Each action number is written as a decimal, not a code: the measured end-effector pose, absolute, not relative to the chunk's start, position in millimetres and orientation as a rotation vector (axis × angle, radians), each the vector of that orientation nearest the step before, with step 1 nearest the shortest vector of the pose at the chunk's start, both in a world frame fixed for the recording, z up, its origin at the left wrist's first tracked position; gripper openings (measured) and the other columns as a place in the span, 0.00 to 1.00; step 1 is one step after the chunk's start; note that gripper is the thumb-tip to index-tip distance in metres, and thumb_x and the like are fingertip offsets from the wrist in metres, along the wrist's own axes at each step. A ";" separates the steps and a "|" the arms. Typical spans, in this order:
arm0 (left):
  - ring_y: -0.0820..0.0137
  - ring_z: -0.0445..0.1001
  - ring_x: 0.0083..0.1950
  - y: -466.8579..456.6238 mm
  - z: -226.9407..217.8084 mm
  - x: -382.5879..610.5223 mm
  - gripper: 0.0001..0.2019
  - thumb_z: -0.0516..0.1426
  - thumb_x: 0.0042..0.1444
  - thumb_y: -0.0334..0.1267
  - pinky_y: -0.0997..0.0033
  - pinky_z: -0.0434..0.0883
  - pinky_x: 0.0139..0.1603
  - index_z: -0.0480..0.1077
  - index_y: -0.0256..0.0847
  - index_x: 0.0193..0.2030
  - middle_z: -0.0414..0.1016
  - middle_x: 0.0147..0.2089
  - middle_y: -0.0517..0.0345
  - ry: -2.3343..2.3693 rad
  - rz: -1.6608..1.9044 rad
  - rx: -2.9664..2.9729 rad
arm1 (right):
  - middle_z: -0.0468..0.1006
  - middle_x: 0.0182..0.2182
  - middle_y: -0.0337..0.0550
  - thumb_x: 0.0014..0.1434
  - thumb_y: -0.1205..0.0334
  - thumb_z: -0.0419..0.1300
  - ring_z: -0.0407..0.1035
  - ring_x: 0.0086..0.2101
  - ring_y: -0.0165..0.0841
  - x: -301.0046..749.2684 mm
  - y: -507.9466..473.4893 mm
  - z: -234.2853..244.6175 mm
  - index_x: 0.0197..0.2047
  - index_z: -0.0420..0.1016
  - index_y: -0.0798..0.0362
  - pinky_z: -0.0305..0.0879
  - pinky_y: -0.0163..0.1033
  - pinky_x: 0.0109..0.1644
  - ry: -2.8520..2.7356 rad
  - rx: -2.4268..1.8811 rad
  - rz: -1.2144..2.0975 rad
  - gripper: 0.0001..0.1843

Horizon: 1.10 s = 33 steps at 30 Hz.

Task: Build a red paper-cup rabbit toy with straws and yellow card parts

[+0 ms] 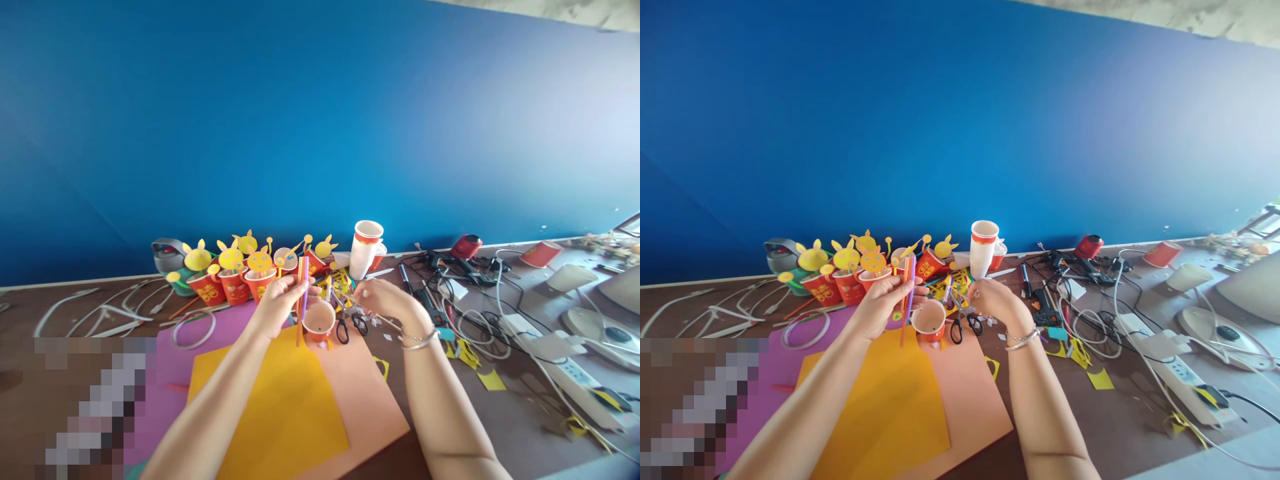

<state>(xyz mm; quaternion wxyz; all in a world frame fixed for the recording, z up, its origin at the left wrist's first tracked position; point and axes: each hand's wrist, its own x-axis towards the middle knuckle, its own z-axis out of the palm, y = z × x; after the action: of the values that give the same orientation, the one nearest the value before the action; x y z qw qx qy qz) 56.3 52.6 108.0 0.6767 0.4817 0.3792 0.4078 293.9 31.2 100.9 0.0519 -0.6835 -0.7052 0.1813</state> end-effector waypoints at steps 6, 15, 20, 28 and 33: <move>0.64 0.80 0.32 52.4 108.4 58.6 0.19 0.66 0.48 0.43 0.68 0.75 0.34 0.73 0.32 0.42 0.81 0.35 0.47 0.877 0.899 1.087 | 0.80 0.35 0.47 0.54 0.56 0.58 0.72 0.37 0.38 317.7 27.0 117.1 0.35 0.77 0.52 0.56 0.35 0.32 -1.717 -2.376 0.188 0.10; 0.64 0.80 0.32 50.0 106.1 62.1 0.19 0.67 0.43 0.46 0.68 0.75 0.37 0.72 0.34 0.35 0.81 0.32 0.50 0.878 0.814 1.150 | 0.81 0.34 0.55 0.55 0.65 0.57 0.75 0.36 0.42 271.0 41.5 88.6 0.36 0.81 0.57 0.62 0.37 0.33 -2.154 -2.314 0.273 0.11; 0.65 0.80 0.31 48.0 108.9 63.0 0.19 0.68 0.43 0.44 0.70 0.75 0.35 0.71 0.32 0.35 0.81 0.31 0.48 0.870 0.831 1.129 | 0.80 0.38 0.61 0.54 0.62 0.61 0.75 0.40 0.46 248.5 48.1 73.5 0.44 0.78 0.61 0.65 0.39 0.36 -2.156 -2.350 0.272 0.15; 0.66 0.80 0.30 46.3 114.3 61.6 0.16 0.67 0.47 0.42 0.70 0.75 0.35 0.72 0.31 0.36 0.81 0.31 0.47 0.861 0.847 1.112 | 0.81 0.34 0.56 0.58 0.68 0.53 0.75 0.35 0.39 255.2 54.3 71.6 0.37 0.81 0.59 0.62 0.36 0.34 -2.259 -2.226 0.318 0.13; 0.66 0.80 0.30 46.6 114.7 62.0 0.16 0.66 0.48 0.41 0.70 0.74 0.34 0.72 0.31 0.37 0.81 0.32 0.46 0.877 0.844 1.100 | 0.82 0.35 0.53 0.53 0.71 0.57 0.75 0.36 0.41 256.9 50.5 75.7 0.37 0.81 0.57 0.62 0.38 0.35 -2.312 -2.214 0.365 0.12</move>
<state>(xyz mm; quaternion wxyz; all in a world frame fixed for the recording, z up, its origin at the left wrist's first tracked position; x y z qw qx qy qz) 62.0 46.6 114.7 0.6820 0.4905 0.3907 0.3763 256.9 50.5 75.7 -0.0402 -0.6866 -0.7171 0.1132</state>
